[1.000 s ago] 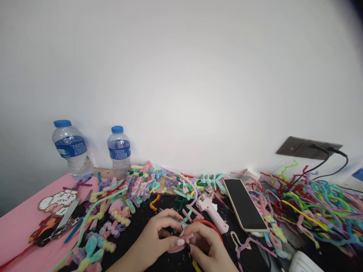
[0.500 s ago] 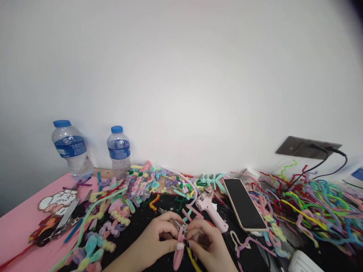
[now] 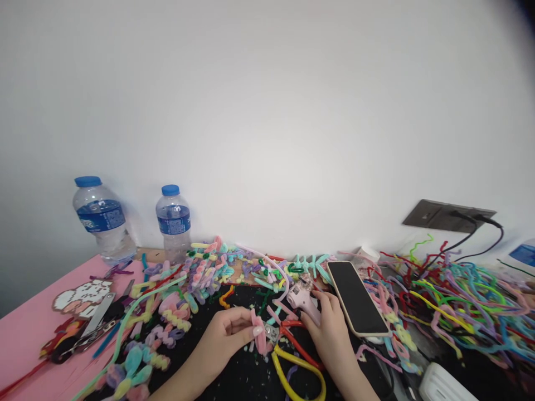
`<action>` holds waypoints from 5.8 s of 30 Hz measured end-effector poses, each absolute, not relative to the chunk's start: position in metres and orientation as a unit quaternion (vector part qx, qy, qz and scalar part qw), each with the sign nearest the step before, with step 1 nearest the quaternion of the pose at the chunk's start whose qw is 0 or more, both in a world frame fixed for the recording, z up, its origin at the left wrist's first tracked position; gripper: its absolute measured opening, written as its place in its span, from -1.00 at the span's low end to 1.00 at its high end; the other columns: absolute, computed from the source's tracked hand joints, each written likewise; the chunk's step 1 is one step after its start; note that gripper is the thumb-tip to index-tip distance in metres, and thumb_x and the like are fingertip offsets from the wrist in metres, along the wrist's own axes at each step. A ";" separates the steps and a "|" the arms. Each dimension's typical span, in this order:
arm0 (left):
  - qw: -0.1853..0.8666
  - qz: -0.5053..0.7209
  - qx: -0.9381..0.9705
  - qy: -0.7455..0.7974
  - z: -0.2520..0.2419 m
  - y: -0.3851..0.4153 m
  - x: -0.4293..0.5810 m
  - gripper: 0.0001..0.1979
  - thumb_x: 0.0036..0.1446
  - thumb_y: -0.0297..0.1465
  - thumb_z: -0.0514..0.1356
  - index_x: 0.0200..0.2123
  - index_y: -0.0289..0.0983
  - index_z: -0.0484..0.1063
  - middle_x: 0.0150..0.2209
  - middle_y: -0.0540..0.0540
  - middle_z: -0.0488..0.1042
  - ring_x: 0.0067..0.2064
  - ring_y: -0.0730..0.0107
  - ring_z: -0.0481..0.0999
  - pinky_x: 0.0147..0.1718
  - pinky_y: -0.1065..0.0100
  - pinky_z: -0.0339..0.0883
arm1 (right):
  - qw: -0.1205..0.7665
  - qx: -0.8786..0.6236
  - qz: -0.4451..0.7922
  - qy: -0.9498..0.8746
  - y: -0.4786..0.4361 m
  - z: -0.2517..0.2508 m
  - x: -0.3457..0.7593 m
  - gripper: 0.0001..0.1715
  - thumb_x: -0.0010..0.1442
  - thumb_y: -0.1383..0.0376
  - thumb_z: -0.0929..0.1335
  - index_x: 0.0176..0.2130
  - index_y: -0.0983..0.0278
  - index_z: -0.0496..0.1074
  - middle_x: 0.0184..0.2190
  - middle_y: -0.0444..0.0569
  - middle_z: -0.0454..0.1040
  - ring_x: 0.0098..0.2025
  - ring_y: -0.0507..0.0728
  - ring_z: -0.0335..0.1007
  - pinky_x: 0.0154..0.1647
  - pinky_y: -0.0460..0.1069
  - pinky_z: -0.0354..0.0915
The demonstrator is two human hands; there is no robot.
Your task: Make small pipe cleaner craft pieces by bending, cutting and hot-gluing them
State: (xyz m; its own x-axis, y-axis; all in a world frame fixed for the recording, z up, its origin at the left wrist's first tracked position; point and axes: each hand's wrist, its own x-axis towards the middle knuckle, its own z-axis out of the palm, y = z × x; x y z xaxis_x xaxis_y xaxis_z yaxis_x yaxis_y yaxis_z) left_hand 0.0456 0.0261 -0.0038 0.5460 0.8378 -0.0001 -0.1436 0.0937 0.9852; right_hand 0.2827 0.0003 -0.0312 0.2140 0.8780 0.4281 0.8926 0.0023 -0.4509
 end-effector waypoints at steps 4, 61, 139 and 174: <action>0.657 0.381 0.580 0.297 -0.002 0.024 0.045 -0.81 0.08 -0.31 0.19 -0.47 -0.31 0.44 -0.53 -0.06 0.53 -0.44 0.32 0.50 -0.33 0.36 0.30 | 0.300 -0.724 0.018 -0.621 0.001 -0.038 0.288 -0.63 0.13 0.26 0.27 -0.06 0.33 0.30 -0.14 0.16 0.35 -0.07 0.31 0.32 -0.05 0.15 0.24; 0.605 0.431 0.549 0.384 -0.014 0.029 0.042 -0.85 -0.01 -0.34 0.24 -0.42 -0.26 0.32 -0.58 0.05 0.45 -0.49 0.43 0.39 -0.45 0.45 0.17 | 0.440 -0.505 0.624 -0.401 -0.022 -0.002 0.254 -0.45 -0.12 -0.09 0.43 -0.43 0.28 0.22 -0.66 -0.26 0.22 -0.69 -0.11 0.06 -0.70 -0.16 0.02; 0.623 0.245 0.649 0.360 -0.014 0.019 0.048 -0.81 -0.11 -0.45 0.27 -0.33 -0.31 0.50 -0.47 0.00 0.52 -0.44 0.43 0.39 -0.47 0.48 0.12 | 0.373 -0.435 0.244 -0.782 -0.024 -0.001 0.240 -0.75 0.25 0.44 0.18 -0.23 0.26 0.40 -0.33 0.00 0.41 -0.27 0.09 0.34 -0.25 -0.06 0.29; 0.614 0.279 0.664 0.323 -0.009 0.022 0.047 -0.63 0.03 -0.24 0.22 -0.73 -0.30 0.44 -0.69 0.02 0.34 -0.54 0.43 0.35 -0.45 0.46 0.16 | 0.376 -0.422 0.200 -0.800 -0.027 -0.005 0.236 -0.72 0.21 0.49 0.21 -0.19 0.21 0.40 -0.30 0.00 0.43 -0.24 0.08 0.38 -0.19 -0.07 0.31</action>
State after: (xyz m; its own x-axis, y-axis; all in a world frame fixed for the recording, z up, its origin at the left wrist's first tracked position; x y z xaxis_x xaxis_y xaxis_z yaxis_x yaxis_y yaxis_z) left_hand 0.0466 0.0218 -0.0091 0.6358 0.7714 -0.0277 0.0868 -0.0358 0.9956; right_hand 0.2361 -0.0267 -0.0048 -0.3608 0.8262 0.4326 0.5254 0.5633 -0.6377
